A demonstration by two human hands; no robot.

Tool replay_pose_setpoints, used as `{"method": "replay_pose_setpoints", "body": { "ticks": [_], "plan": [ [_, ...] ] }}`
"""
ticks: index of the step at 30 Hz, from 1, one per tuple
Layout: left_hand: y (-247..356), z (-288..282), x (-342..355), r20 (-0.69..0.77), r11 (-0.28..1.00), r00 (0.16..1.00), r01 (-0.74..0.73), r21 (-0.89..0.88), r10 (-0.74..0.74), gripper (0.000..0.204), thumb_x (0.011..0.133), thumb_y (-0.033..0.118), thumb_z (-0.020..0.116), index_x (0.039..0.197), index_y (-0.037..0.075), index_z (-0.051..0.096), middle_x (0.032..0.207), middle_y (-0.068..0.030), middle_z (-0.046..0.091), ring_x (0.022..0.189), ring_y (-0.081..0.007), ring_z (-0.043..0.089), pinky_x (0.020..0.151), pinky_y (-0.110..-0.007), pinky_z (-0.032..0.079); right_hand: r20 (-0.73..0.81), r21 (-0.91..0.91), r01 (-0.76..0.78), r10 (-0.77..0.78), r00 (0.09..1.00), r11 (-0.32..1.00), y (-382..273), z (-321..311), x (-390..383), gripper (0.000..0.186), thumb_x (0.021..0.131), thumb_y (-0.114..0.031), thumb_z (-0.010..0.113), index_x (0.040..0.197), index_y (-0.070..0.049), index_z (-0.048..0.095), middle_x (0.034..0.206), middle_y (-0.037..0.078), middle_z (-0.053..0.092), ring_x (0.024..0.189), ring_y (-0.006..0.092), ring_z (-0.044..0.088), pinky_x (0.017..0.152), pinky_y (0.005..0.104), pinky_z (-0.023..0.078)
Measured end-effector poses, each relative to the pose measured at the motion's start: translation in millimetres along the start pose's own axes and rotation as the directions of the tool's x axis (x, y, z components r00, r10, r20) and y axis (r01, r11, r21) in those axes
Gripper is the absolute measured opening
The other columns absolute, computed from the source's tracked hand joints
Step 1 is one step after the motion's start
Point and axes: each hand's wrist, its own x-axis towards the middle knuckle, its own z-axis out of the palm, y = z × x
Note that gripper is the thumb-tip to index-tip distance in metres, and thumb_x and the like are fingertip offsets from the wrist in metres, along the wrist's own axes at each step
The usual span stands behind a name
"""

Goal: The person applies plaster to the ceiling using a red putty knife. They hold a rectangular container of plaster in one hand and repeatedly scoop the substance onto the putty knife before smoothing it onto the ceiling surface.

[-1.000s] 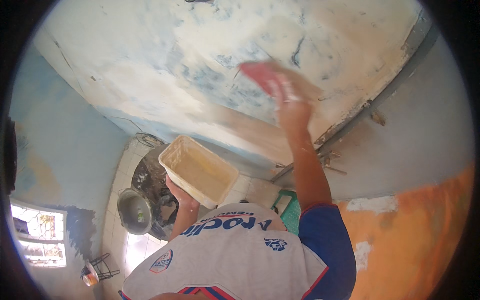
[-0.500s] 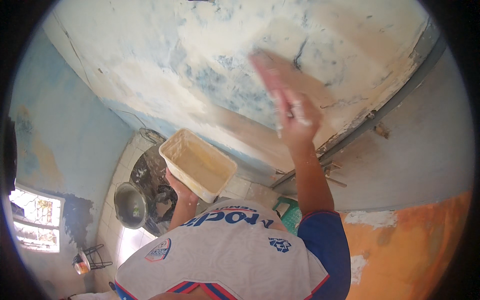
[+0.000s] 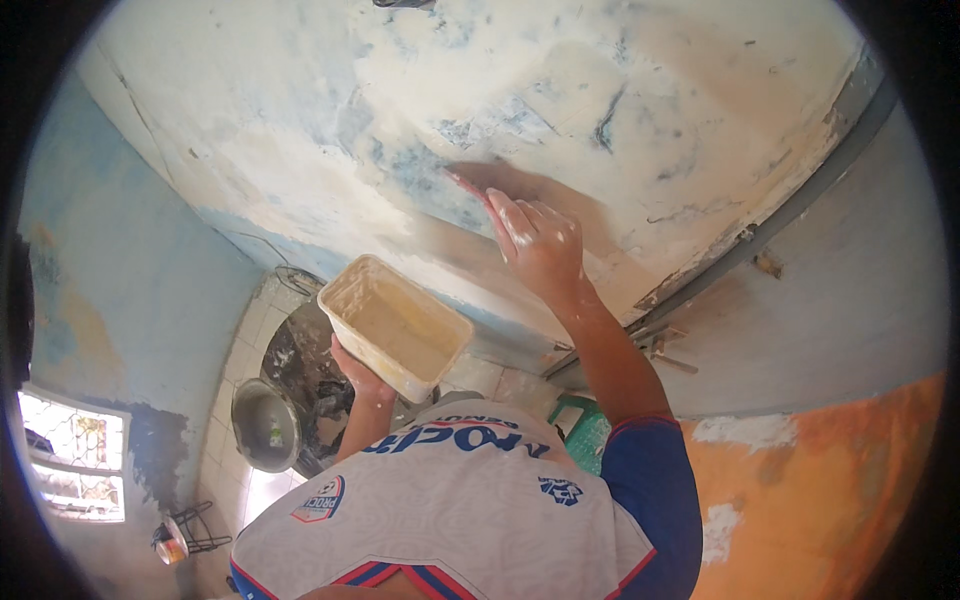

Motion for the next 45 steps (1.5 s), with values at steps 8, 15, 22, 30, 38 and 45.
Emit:
{"method": "replay_pose_setpoints", "body": {
  "ticks": [8,15,22,30,38,45],
  "plan": [
    [6,-18,-16,-0.040,1.000,0.999,-0.023,-0.010,0.023,0.071,0.102,0.061,0.026,0.152,0.014,0.045,0.149,-0.0105,0.053,0.135,-0.0343,0.052,0.112,-0.049,0.043,-0.331,0.119,-0.315,0.337,0.882,0.942,-4,-33,11,0.016,0.091,-0.015,0.077,0.106,-0.010,0.077,0.077,0.006,0.073,0.063,0.0189,0.070,0.058,0.0348,0.055],
    [5,-20,-32,-0.072,1.000,0.997,-0.013,0.003,0.013,0.063,0.104,0.055,0.028,0.147,0.014,0.051,0.143,-0.0082,0.058,0.131,-0.0311,0.056,0.110,-0.047,0.046,-0.313,0.069,-0.319,0.324,0.893,0.945,9,-18,13,0.021,0.094,-0.019,0.076,0.113,-0.010,0.075,0.077,0.007,0.072,0.060,0.0191,0.068,0.056,0.0347,0.053],
    [2,-26,-35,0.022,0.999,1.000,-0.008,-0.038,0.008,0.065,0.103,0.058,0.030,0.148,0.015,0.050,0.144,-0.0083,0.058,0.132,-0.0321,0.055,0.111,-0.048,0.045,-0.196,-0.007,-0.013,0.012,0.981,1.000,-2,-9,6,0.019,0.094,-0.016,0.076,0.110,-0.005,0.076,0.078,0.009,0.073,0.060,0.0233,0.069,0.055,0.0346,0.054],
    [1,-28,-42,-0.051,1.000,0.999,0.002,-0.020,-0.003,0.065,0.102,0.059,0.032,0.147,0.016,0.051,0.144,-0.0079,0.058,0.131,-0.0325,0.056,0.110,-0.048,0.045,-0.219,0.372,-0.471,0.569,0.793,0.800,-3,-12,-7,0.024,0.099,-0.025,0.070,0.115,-0.009,0.074,0.093,0.012,0.077,0.072,0.0270,0.073,0.066,0.0356,0.058],
    [12,-37,-43,-0.024,1.000,1.000,-0.007,0.018,0.007,0.069,0.102,0.062,0.029,0.149,0.017,0.049,0.145,-0.0087,0.056,0.132,-0.0337,0.055,0.111,-0.050,0.044,-0.348,0.155,-0.515,0.534,0.771,0.843,12,-23,14,0.031,0.098,-0.027,0.072,0.121,-0.007,0.072,0.096,0.016,0.076,0.077,0.0221,0.071,0.073,0.0355,0.056],
    [8,-23,-45,-0.062,0.998,0.996,0.059,0.009,-0.058,0.073,0.101,0.064,0.028,0.150,0.014,0.048,0.148,-0.0104,0.055,0.135,-0.0342,0.053,0.113,-0.049,0.043,0.074,-0.001,-0.380,0.379,0.922,0.925,-3,1,-10,0.034,0.098,-0.033,0.070,0.121,-0.007,0.071,0.100,0.015,0.075,0.085,0.0317,0.073,0.077,0.0367,0.057]
  ]
}}
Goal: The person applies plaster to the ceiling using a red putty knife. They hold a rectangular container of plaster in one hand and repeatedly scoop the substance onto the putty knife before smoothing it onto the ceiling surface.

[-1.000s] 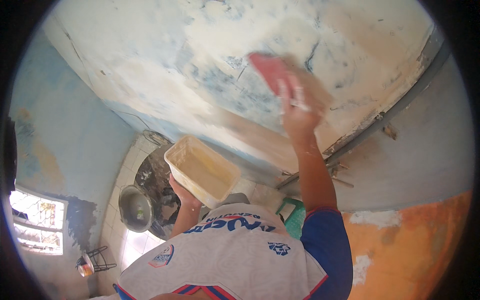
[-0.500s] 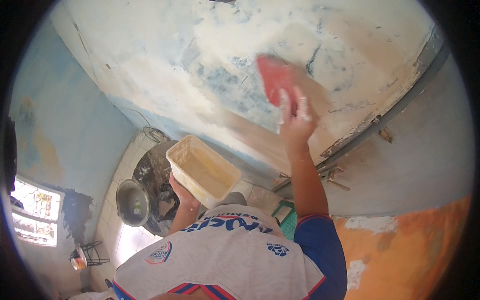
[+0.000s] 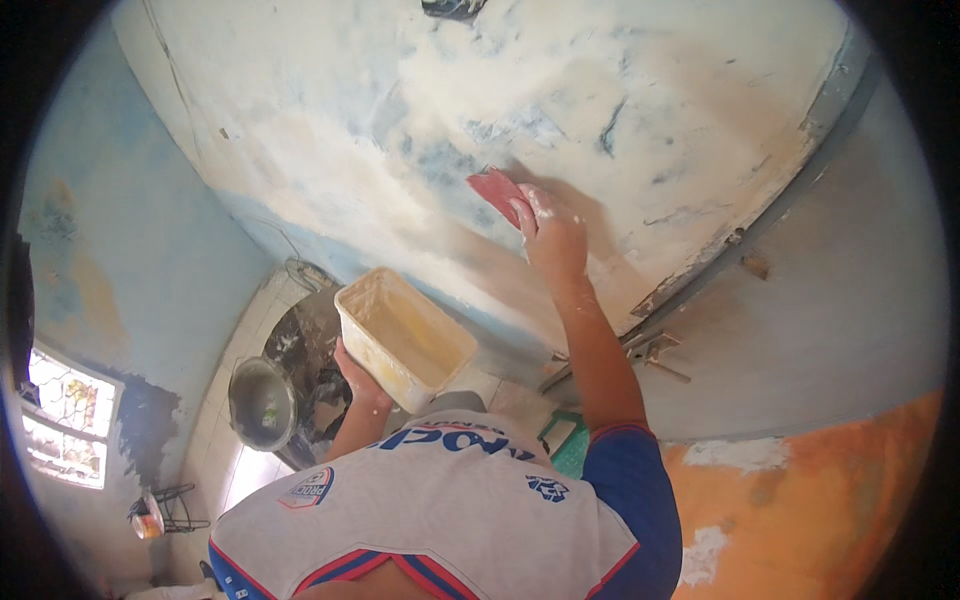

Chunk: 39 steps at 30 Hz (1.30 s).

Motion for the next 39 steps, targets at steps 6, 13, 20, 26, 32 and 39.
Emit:
{"method": "replay_pose_setpoints", "body": {
  "ticks": [6,13,20,26,32,39],
  "plan": [
    [0,4,5,0.005,1.000,1.000,0.000,-0.011,0.000,0.074,0.100,0.065,0.029,0.151,0.014,0.047,0.148,-0.0103,0.055,0.135,-0.0344,0.053,0.112,-0.049,0.043,-0.336,0.496,-0.194,0.393,0.856,0.846,-12,-31,11,0.022,0.097,-0.023,0.072,0.113,-0.007,0.073,0.096,0.014,0.076,0.078,0.0244,0.074,0.071,0.0358,0.057],
    [-3,3,11,0.082,1.000,0.996,0.017,-0.007,-0.016,0.073,0.101,0.064,0.030,0.150,0.013,0.047,0.147,-0.0112,0.055,0.134,-0.0341,0.054,0.112,-0.048,0.044,-0.158,-0.065,-0.001,-0.009,0.987,0.998,-9,4,-5,0.017,0.098,-0.021,0.073,0.111,-0.012,0.074,0.085,0.011,0.074,0.064,0.0263,0.071,0.065,0.0390,0.056],
    [-2,-9,2,0.037,1.000,0.999,-0.004,-0.016,0.005,0.072,0.101,0.063,0.031,0.149,0.013,0.049,0.146,-0.0111,0.056,0.133,-0.0340,0.054,0.111,-0.048,0.044,-0.409,0.554,-0.051,0.325,0.853,0.831,-22,-29,-13,0.027,0.092,-0.010,0.078,0.118,-0.008,0.072,0.093,0.013,0.075,0.075,0.0280,0.074,0.072,0.0389,0.058],
    [-2,-4,5,0.028,1.000,1.000,-0.012,0.014,0.011,0.071,0.101,0.063,0.031,0.149,0.013,0.049,0.146,-0.0109,0.056,0.132,-0.0331,0.055,0.110,-0.048,0.045,-0.046,-0.020,-0.085,0.084,0.995,0.996,14,23,-25,0.025,0.096,-0.025,0.076,0.113,-0.007,0.074,0.077,0.012,0.072,0.061,0.0164,0.067,0.058,0.0337,0.053],
    [-2,-15,4,0.019,0.998,0.999,-0.044,-0.037,0.045,0.070,0.102,0.062,0.032,0.148,0.012,0.050,0.145,-0.0105,0.057,0.131,-0.0329,0.056,0.110,-0.047,0.045,-0.482,0.456,-0.120,0.358,0.800,0.882,2,-17,6,0.026,0.092,-0.018,0.081,0.108,0.001,0.074,0.077,0.007,0.072,0.054,0.0099,0.062,0.047,0.0266,0.048],
    [-2,-13,9,0.002,0.999,1.000,-0.022,-0.041,0.022,0.070,0.102,0.062,0.031,0.148,0.012,0.050,0.144,-0.0101,0.058,0.131,-0.0324,0.056,0.111,-0.046,0.044,-0.021,-0.039,-0.179,0.178,0.984,0.983,2,19,-12,0.023,0.096,-0.028,0.074,0.114,-0.013,0.074,0.083,0.013,0.072,0.075,0.0279,0.071,0.072,0.0406,0.057]
  ]
}}
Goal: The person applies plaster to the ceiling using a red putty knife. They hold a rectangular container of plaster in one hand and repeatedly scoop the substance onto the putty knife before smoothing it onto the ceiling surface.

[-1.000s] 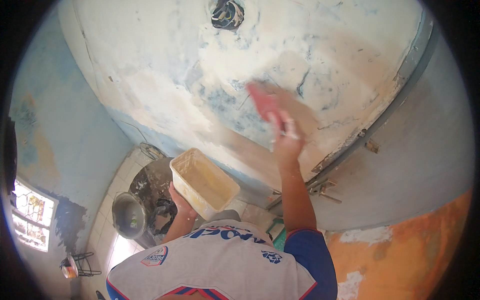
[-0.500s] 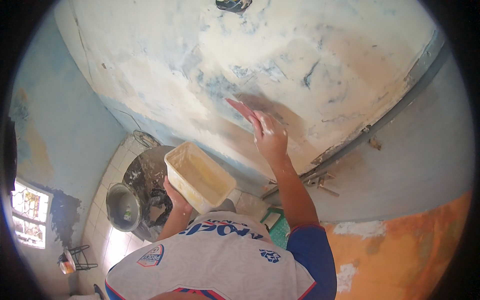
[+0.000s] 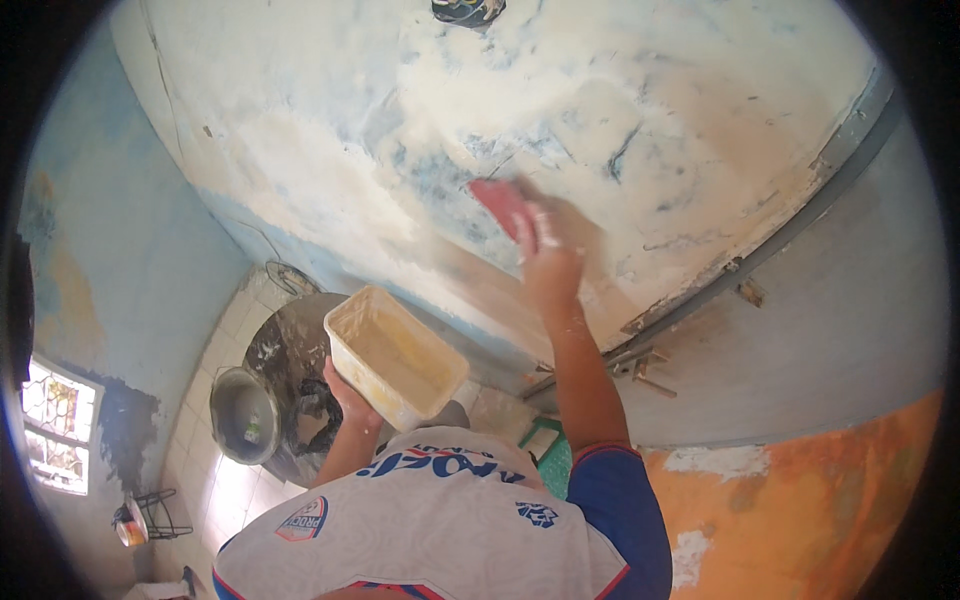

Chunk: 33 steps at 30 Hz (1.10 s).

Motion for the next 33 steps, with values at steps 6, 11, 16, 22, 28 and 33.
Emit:
{"method": "replay_pose_setpoints", "body": {
  "ticks": [6,11,16,22,28,33],
  "plan": [
    [-1,-10,-3,-0.046,1.000,0.999,-0.013,0.004,0.013,0.070,0.102,0.062,0.031,0.148,0.012,0.050,0.144,-0.0103,0.058,0.131,-0.0328,0.056,0.111,-0.047,0.044,-0.211,0.518,-0.169,0.317,0.925,0.838,-16,-51,15,0.026,0.096,-0.025,0.075,0.113,-0.006,0.074,0.092,0.015,0.076,0.075,0.0242,0.071,0.072,0.0376,0.057],
    [-2,5,-2,-0.032,0.999,0.999,-0.010,0.046,0.011,0.070,0.102,0.062,0.031,0.148,0.012,0.049,0.145,-0.0106,0.057,0.132,-0.0327,0.055,0.111,-0.047,0.044,0.045,0.102,0.003,-0.008,0.999,0.995,-4,-35,20,0.029,0.094,-0.023,0.076,0.116,-0.004,0.073,0.099,0.013,0.076,0.085,0.0237,0.071,0.078,0.0366,0.056],
    [-4,3,-2,0.003,1.000,1.000,-0.015,0.016,0.015,0.071,0.102,0.063,0.031,0.149,0.013,0.048,0.146,-0.0107,0.056,0.133,-0.0331,0.055,0.111,-0.047,0.044,-0.260,0.525,-0.110,0.283,0.923,0.844,-14,-58,34,0.030,0.095,-0.025,0.075,0.117,-0.006,0.073,0.096,0.015,0.075,0.078,0.0216,0.071,0.074,0.0361,0.056],
    [-5,5,1,0.000,1.000,1.000,0.009,0.024,-0.009,0.072,0.102,0.062,0.029,0.150,0.012,0.047,0.146,-0.0107,0.056,0.133,-0.0333,0.055,0.111,-0.047,0.044,0.035,0.266,-0.031,0.023,0.999,0.964,-16,-34,23,0.032,0.096,-0.030,0.074,0.117,-0.006,0.074,0.085,0.012,0.074,0.058,0.0129,0.063,0.059,0.0340,0.052],
    [-3,-3,3,-0.041,0.999,0.999,-0.010,0.040,0.011,0.070,0.102,0.061,0.029,0.148,0.012,0.049,0.144,-0.0111,0.058,0.131,-0.0335,0.056,0.110,-0.047,0.045,-0.318,0.662,-0.052,0.343,0.884,0.747,-10,-39,26,0.028,0.096,-0.028,0.075,0.117,-0.009,0.075,0.085,0.009,0.075,0.059,0.0126,0.063,0.059,0.0308,0.052],
    [-4,3,5,-0.056,0.999,0.998,0.007,0.053,-0.004,0.070,0.102,0.061,0.030,0.147,0.012,0.050,0.143,-0.0114,0.058,0.130,-0.0335,0.056,0.110,-0.047,0.045,-0.161,0.163,0.049,-0.022,0.987,0.985,6,2,1,0.018,0.096,-0.023,0.076,0.111,-0.015,0.078,0.078,0.005,0.073,0.059,0.0071,0.060,0.053,0.0242,0.046]
  ]
}}
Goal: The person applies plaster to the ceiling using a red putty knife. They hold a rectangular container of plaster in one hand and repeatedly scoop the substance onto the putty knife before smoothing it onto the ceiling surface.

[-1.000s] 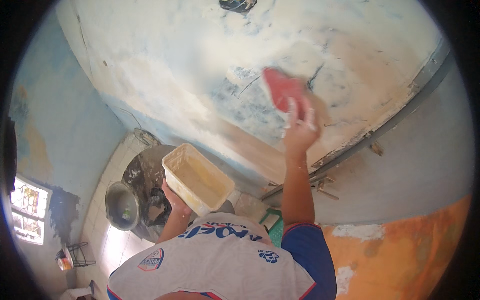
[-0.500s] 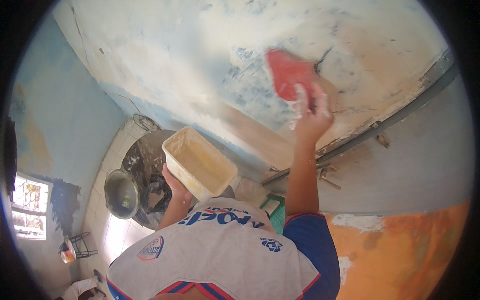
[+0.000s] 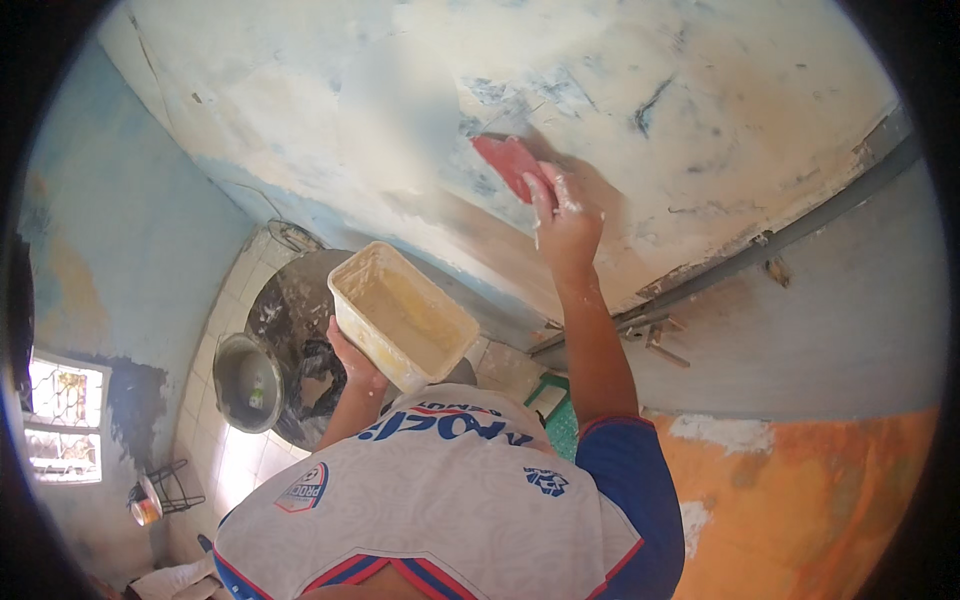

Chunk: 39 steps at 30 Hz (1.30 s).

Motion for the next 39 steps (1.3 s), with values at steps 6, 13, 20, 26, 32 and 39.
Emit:
{"method": "replay_pose_setpoints", "body": {
  "ticks": [6,13,20,26,32,39],
  "plan": [
    [-3,-1,3,0.024,1.000,1.000,-0.001,-0.009,0.001,0.071,0.102,0.062,0.029,0.148,0.012,0.050,0.144,-0.0113,0.058,0.131,-0.0335,0.056,0.110,-0.048,0.045,-0.238,0.539,-0.170,0.343,0.909,0.825,-18,-25,14,0.021,0.093,-0.013,0.078,0.110,-0.001,0.073,0.092,0.009,0.076,0.066,0.0101,0.066,0.055,0.0253,0.051],
    [0,-3,7,0.080,0.999,0.996,0.030,-0.023,-0.029,0.068,0.102,0.060,0.030,0.150,0.015,0.047,0.145,-0.0096,0.056,0.132,-0.0329,0.054,0.111,-0.049,0.044,-0.001,0.067,-0.224,0.225,0.974,0.972,-25,-14,12,0.025,0.095,-0.026,0.078,0.113,-0.009,0.076,0.086,0.012,0.073,0.067,0.0117,0.067,0.059,0.0286,0.054],
    [-3,4,8,0.075,1.000,0.997,0.023,-0.014,-0.022,0.069,0.102,0.061,0.029,0.150,0.015,0.047,0.146,-0.0093,0.055,0.134,-0.0331,0.053,0.112,-0.049,0.043,-0.110,0.206,0.023,0.000,0.994,0.978,-12,-28,6,0.024,0.093,-0.009,0.077,0.114,0.002,0.071,0.091,0.009,0.075,0.068,0.0107,0.066,0.055,0.0228,0.052],
    [0,5,10,0.088,0.993,0.996,0.032,-0.117,-0.021,0.072,0.101,0.063,0.029,0.150,0.014,0.048,0.149,-0.0104,0.054,0.134,-0.0339,0.054,0.112,-0.049,0.044,-0.270,0.584,-0.241,0.465,0.843,0.775,-33,-45,31,0.026,0.092,-0.005,0.078,0.113,0.006,0.067,0.096,0.011,0.075,0.072,0.0135,0.069,0.061,0.0241,0.054],
    [-6,1,8,0.100,0.996,0.995,0.024,-0.086,-0.015,0.069,0.102,0.060,0.029,0.151,0.014,0.047,0.148,-0.0109,0.054,0.134,-0.0338,0.053,0.112,-0.048,0.043,-0.039,0.349,-0.200,0.228,0.973,0.916,-16,-47,9,0.022,0.093,-0.013,0.079,0.109,0.000,0.073,0.091,0.009,0.075,0.068,0.0144,0.069,0.062,0.0289,0.056],
    [-5,-6,-4,0.050,0.997,0.999,-0.001,-0.081,0.005,0.068,0.102,0.060,0.030,0.150,0.014,0.047,0.147,-0.0109,0.055,0.133,-0.0339,0.054,0.111,-0.048,0.044,-0.359,0.447,-0.199,0.378,0.853,0.872,-33,-63,46,0.027,0.094,-0.021,0.077,0.114,-0.003,0.071,0.093,0.011,0.075,0.069,0.0138,0.066,0.063,0.0348,0.055]
  ]
}}
